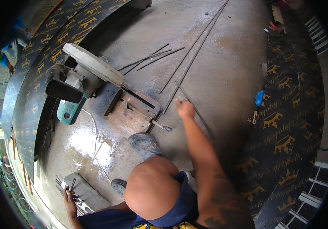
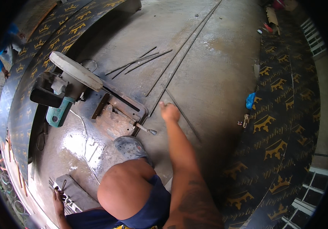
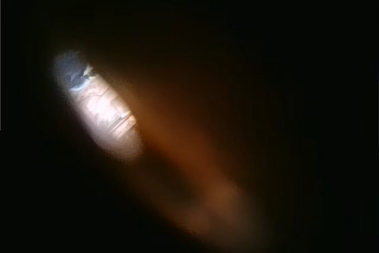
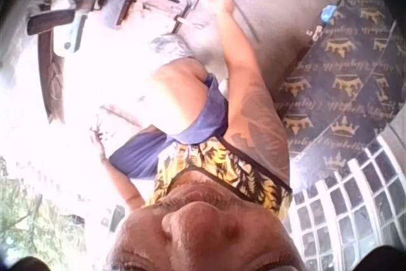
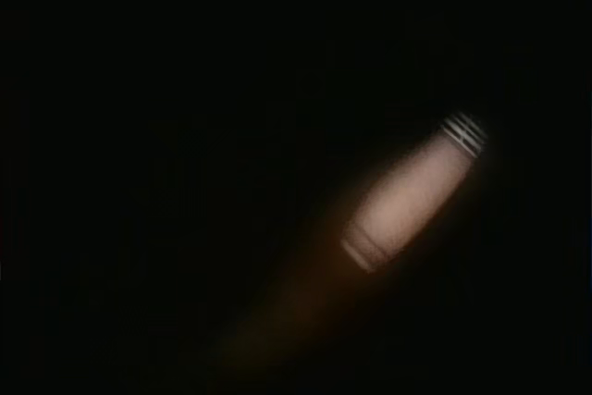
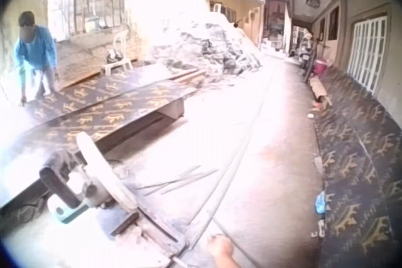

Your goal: The person uses a chop saw to cut metal rods into shorter pieces. They repeatedly position each rod under the saw, lower the blade to cut, and set the cut pieces aside. The person also uses a tape measure to check lengths between cuts.

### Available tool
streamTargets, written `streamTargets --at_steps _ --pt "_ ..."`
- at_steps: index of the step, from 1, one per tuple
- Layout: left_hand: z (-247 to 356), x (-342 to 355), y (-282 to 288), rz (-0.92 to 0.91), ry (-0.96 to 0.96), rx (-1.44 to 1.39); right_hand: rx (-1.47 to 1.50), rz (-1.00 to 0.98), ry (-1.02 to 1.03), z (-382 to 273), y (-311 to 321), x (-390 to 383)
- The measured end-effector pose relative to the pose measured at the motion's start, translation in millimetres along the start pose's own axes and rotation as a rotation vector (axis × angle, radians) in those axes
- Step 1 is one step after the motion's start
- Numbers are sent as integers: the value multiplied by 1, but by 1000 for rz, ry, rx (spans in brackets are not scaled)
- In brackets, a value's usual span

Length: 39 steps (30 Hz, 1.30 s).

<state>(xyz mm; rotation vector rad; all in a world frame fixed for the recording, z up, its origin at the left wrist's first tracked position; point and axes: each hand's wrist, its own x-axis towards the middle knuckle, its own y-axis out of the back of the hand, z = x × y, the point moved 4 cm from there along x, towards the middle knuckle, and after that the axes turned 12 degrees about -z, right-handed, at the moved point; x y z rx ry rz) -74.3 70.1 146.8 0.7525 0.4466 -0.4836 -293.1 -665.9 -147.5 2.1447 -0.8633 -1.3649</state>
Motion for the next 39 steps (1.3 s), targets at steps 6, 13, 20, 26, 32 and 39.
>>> streamTargets --at_steps 6,13,20,26,32,39 --pt "45 -9 -33 -33 121 197 -40 -97 -153 -54 -40 22" --pt "210 5 -202 -418 -499 320 615 -143 228 -42 -8 -47" --pt "290 108 -394 -737 -111 651 408 -908 595 -103 -92 -211" --pt "179 134 -327 -379 -100 609 187 -1535 723 -116 -111 -239" --pt "107 196 -196 -168 -85 711 340 -1504 569 -110 -114 -235" --pt "-5 250 -140 -163 52 749 340 -1383 468 -108 -107 -228"
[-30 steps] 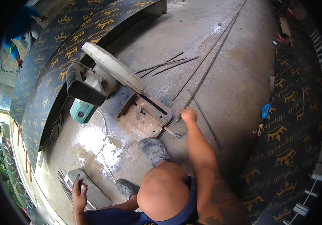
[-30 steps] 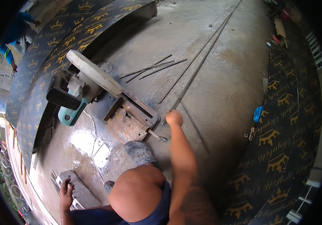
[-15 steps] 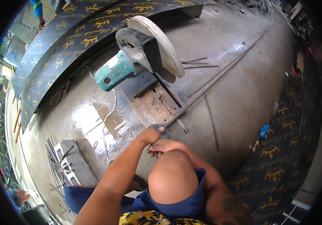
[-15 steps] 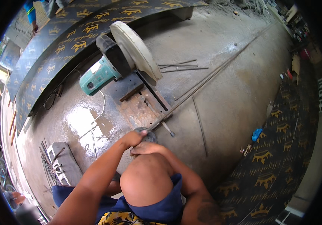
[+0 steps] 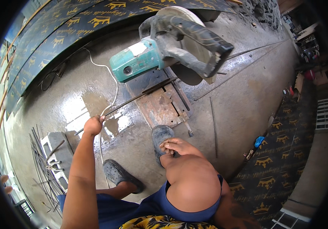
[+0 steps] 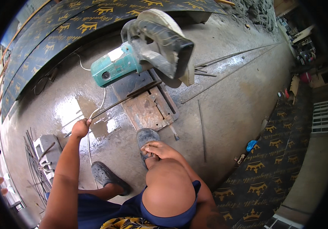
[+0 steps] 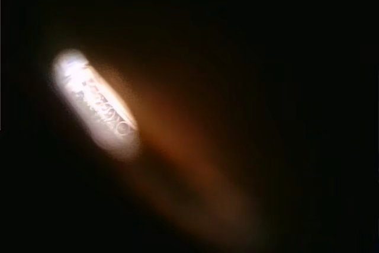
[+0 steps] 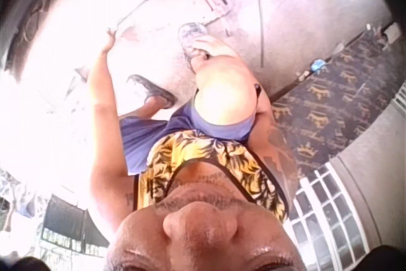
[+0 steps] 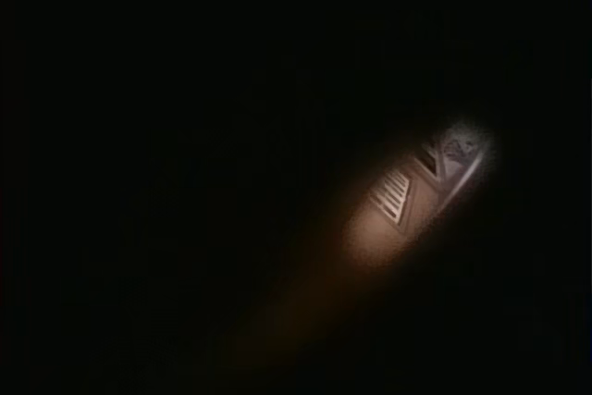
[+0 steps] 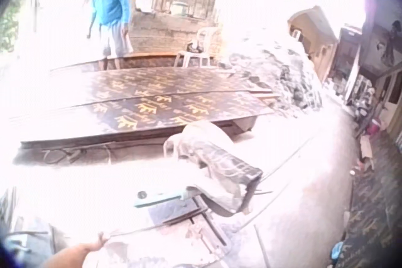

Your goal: The person uses a chop saw to cut metal rods into shorter pieces. They repeatedly position each rod under the saw, lower the blade to cut, and set the cut pieces aside. The person also uses a tape measure to check lengths between cuts.

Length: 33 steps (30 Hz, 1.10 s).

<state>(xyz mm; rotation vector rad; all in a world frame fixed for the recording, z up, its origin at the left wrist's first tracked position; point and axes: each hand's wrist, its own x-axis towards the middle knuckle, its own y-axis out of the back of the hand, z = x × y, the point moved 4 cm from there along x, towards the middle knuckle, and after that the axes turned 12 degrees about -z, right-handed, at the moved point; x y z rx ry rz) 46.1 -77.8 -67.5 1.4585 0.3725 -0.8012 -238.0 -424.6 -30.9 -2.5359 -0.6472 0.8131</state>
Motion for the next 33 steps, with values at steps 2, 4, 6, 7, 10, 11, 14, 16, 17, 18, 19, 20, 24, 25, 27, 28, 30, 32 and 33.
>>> streamTargets --at_steps 2,4,6,7,10,11,14,16,17,18,19,20,24,25,27,28,30,32,33 --pt "-26 4 -14 8 -2 -14 9 42 -43 1 -1 -1" --pt "-47 2 -22 61 -14 -6 3 79 -46 1 -2 1" --pt "-67 -3 -25 112 -10 -4 -27 93 -89 -3 -2 4" --pt "-75 -6 -26 128 -13 -7 -61 111 -119 -8 -1 5" --pt "-96 -14 -30 124 -3 -1 -141 203 -196 -49 -5 -2" --pt "-102 -17 -31 139 0 4 -218 196 -128 -77 -11 -8" --pt "-116 -24 -35 137 26 9 -895 231 94 -198 -46 -38" --pt "-120 -26 -35 145 21 0 -1243 448 130 -282 -91 -67" --pt "-121 -27 -34 151 19 4 -1354 564 258 -321 -115 -74" --pt "-122 -28 -33 147 18 -9 -1515 674 342 -358 -132 -75" --pt "-123 -28 -32 150 20 4 -1641 782 411 -390 -141 -74" --pt "-125 -28 -31 138 24 1 -1740 823 354 -419 -140 -69" --pt "-135 -25 -31 70 39 -79 -1855 793 -182 -490 -66 0" --pt "-140 -22 -34 -42 129 -98 -1769 766 -419 -491 -47 17" --pt "-144 -22 -35 -59 122 -23 -1527 710 -656 -480 -24 32" --pt "-144 -23 -33 8 63 -30 -1481 741 -599 -481 -17 40" --pt "-153 -23 -37 -25 113 -33 -1346 734 -525 -479 -13 51" --pt "-159 -25 -39 -14 63 -56 -1164 795 -495 -471 -11 47" --pt "-164 -27 -41 -19 87 -46 -1077 694 -474 -466 -13 47"
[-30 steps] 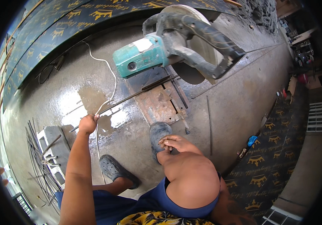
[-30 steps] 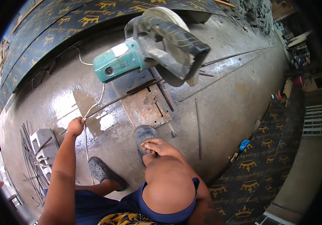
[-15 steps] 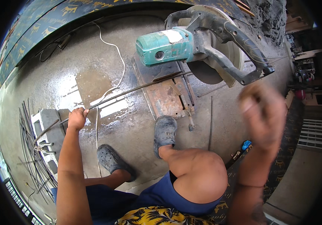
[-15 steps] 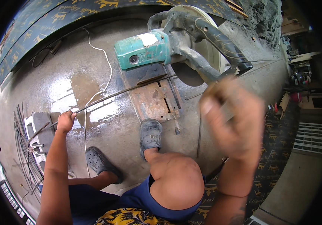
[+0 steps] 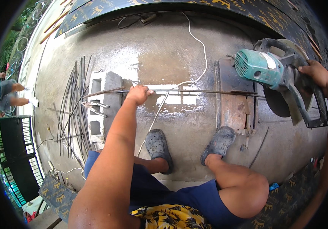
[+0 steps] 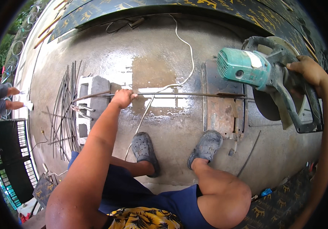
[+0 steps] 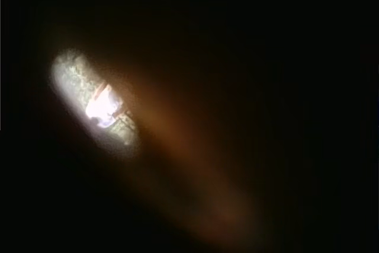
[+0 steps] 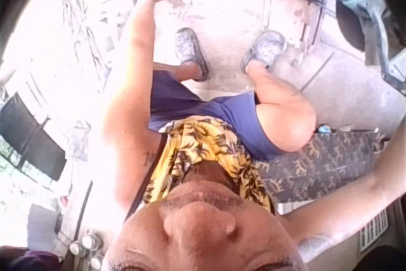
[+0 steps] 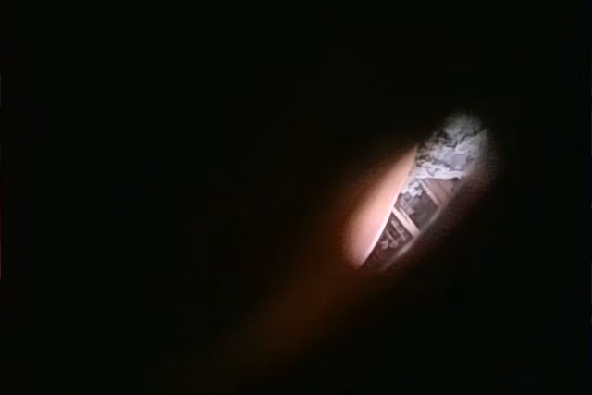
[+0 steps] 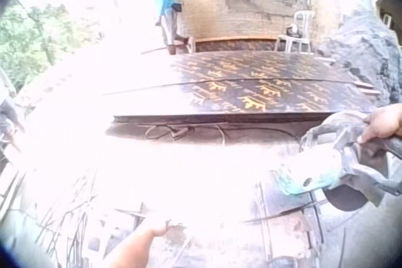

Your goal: The person uses a chop saw to cut metal rods into shorter pieces. They repeatedly position each rod under the saw, lower the blade to cut, and set the cut pieces aside. The person also uses a tape measure to check lengths between cuts.

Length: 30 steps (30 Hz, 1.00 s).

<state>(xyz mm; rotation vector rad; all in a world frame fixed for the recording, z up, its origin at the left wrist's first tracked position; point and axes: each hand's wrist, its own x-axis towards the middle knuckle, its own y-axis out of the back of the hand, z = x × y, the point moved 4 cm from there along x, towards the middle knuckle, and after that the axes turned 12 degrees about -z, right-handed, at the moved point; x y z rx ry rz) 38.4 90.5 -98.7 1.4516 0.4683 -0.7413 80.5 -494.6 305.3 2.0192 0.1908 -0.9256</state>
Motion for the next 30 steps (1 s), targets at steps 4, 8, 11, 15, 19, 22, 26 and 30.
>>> streamTargets --at_steps 4,8,11,15,19,22,26,30 --pt "-18 -2 -1 55 -4 -22 224 -47 36 7 1 -2" --pt "-26 2 -2 83 -58 -70 204 -108 46 6 -5 -5" --pt "-31 9 -5 62 -44 -78 140 -48 84 22 -28 -14" --pt "-29 10 -8 125 -72 15 211 133 52 71 -75 -23" --pt "-30 19 -12 96 -71 -18 117 185 18 91 -99 -19" --pt "-31 23 -12 48 -40 -6 120 214 35 97 -115 -20" --pt "-30 18 -8 39 -46 1 183 214 3 119 -136 -21" --pt "-27 15 -1 38 -51 -16 73 286 18 132 -142 -18"
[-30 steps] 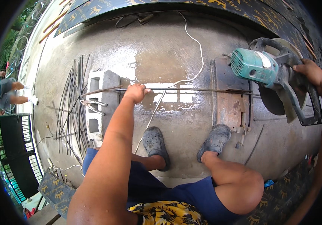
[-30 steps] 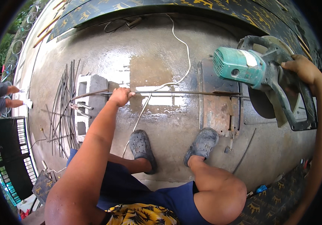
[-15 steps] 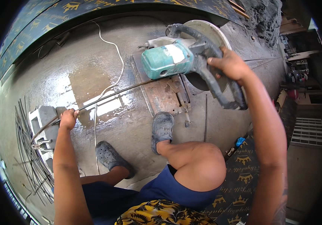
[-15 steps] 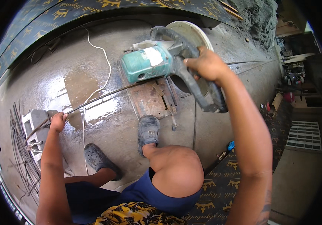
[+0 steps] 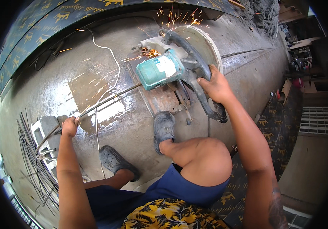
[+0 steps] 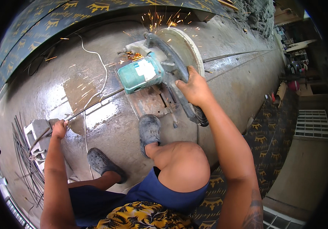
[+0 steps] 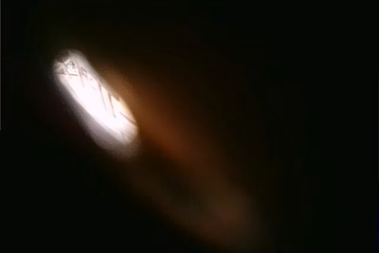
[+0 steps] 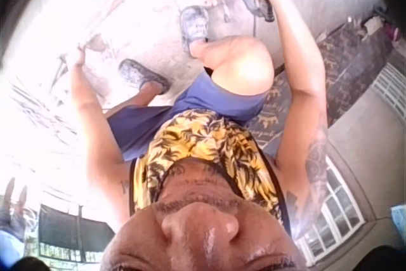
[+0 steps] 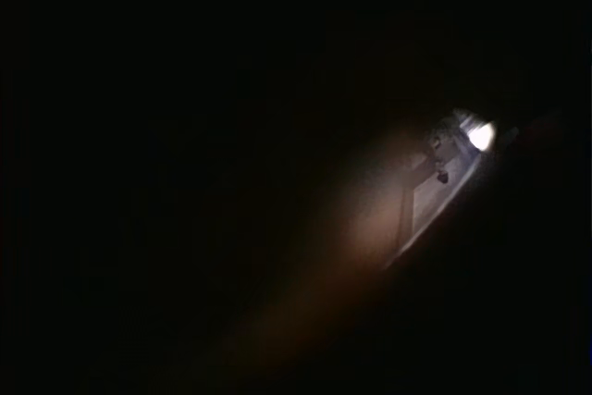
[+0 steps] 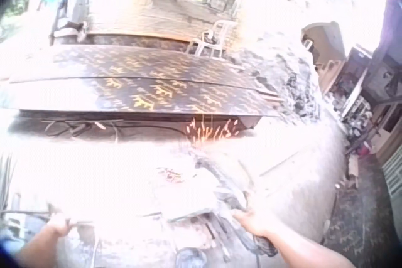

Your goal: The person uses a chop saw to cut metal rods into shorter pieces. They repeatedly position each rod under the saw, lower the blade to cut, and set the cut pieces aside. The person also uses a tape measure to check lengths between cuts.

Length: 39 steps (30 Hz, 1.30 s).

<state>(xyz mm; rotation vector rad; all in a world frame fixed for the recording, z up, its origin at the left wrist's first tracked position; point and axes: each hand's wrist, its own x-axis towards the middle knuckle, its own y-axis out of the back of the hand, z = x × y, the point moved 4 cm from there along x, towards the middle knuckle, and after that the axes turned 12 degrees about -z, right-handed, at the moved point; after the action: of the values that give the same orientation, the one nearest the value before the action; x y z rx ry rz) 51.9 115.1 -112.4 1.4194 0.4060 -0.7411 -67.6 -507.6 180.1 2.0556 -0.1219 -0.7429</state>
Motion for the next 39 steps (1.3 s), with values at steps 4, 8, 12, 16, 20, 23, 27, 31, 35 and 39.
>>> streamTargets --at_steps 4,8,12,16,20,23,27,31,35,39 --pt "-1 3 0 -35 11 1 7 -11 -60 -1 1 -2" --pt "-5 5 -3 -52 7 0 -9 5 -43 -11 4 -11" --pt "-7 6 -4 -38 -3 1 -14 -8 -41 -14 6 -16" --pt "-8 8 -5 -105 -4 -52 -33 5 -13 -13 6 -17" --pt "-9 9 -5 -89 15 -7 -50 46 25 -11 4 -17" --pt "-7 9 -5 -71 -9 -16 -48 39 16 -9 3 -15" --pt "-7 8 -5 -130 39 -37 -67 55 24 -5 3 -14" --pt "-2 3 -1 -134 35 -36 -66 122 92 -2 0 -17" --pt "3 1 10 -109 16 -46 9 16 -43 10 -19 -12" --pt "7 -2 22 -109 15 -74 -3 124 83 6 -14 -8"
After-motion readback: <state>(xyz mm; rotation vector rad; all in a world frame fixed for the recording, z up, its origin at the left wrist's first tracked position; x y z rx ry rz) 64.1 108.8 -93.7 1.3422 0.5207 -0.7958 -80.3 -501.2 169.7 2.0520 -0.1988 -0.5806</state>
